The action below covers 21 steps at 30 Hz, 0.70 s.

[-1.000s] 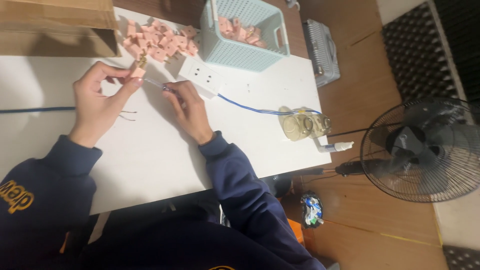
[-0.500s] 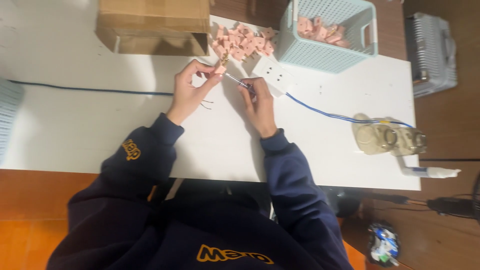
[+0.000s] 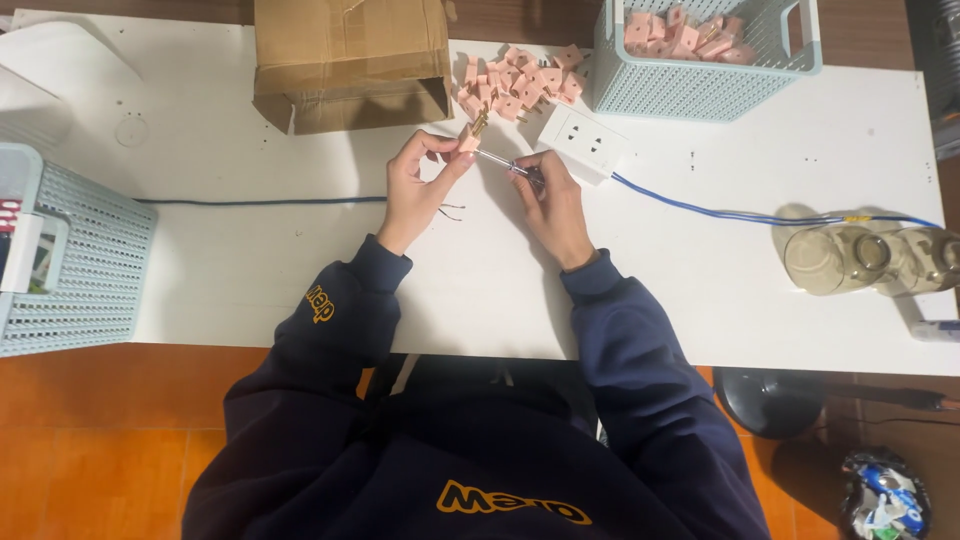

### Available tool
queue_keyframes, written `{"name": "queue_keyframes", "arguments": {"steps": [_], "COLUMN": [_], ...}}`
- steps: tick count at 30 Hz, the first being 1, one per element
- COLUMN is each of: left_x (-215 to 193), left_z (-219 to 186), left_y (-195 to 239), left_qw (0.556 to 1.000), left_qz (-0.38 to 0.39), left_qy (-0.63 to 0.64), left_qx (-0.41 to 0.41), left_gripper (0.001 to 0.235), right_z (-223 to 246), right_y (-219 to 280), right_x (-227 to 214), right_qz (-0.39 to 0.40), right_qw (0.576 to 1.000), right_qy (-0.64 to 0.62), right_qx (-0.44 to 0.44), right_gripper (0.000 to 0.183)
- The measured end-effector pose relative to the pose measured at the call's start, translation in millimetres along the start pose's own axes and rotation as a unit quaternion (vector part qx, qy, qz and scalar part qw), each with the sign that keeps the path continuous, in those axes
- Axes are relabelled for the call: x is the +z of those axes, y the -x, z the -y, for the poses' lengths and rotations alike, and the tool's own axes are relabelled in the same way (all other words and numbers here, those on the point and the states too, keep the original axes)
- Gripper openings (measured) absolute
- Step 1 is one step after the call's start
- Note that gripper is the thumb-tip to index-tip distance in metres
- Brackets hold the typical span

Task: The person assembles electrical plugs by hand and using a screwdriver to secure the internal components and wires.

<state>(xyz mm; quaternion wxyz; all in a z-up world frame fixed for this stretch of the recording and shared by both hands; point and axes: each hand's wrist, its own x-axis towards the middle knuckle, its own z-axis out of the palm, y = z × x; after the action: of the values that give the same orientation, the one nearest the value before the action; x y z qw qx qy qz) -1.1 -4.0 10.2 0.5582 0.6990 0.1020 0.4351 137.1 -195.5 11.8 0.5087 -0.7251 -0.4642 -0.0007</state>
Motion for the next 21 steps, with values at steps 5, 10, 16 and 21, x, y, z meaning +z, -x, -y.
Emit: {"name": "queue_keyframes", "arguments": {"steps": [5,10,16,21], "left_x": [-4,-5,-4,-4], "left_z": [9,8,12,12], "left_y": [-1,-2,-2,-3], "left_qw": [1.000,1.000,1.000,1.000], "left_qz": [0.004,0.007,0.002,0.001], "left_qy": [-0.003,-0.005,0.003,0.000], "left_qx": [0.007,0.009,0.007,0.003], "left_gripper": [0.025,0.025,0.026,0.027], "right_z": [10,3,-5,11], "right_y": [-3,-4,0,-3], "right_x": [-4,-1,5,-1], "right_qz": [-0.006,0.002,0.007,0.001], "right_qw": [0.999,0.998,1.000,0.999], "right_qy": [0.022,0.034,-0.004,0.024], "right_qx": [-0.046,-0.055,0.000,-0.032], "right_gripper": [0.019,0.025,0.026,0.020]}}
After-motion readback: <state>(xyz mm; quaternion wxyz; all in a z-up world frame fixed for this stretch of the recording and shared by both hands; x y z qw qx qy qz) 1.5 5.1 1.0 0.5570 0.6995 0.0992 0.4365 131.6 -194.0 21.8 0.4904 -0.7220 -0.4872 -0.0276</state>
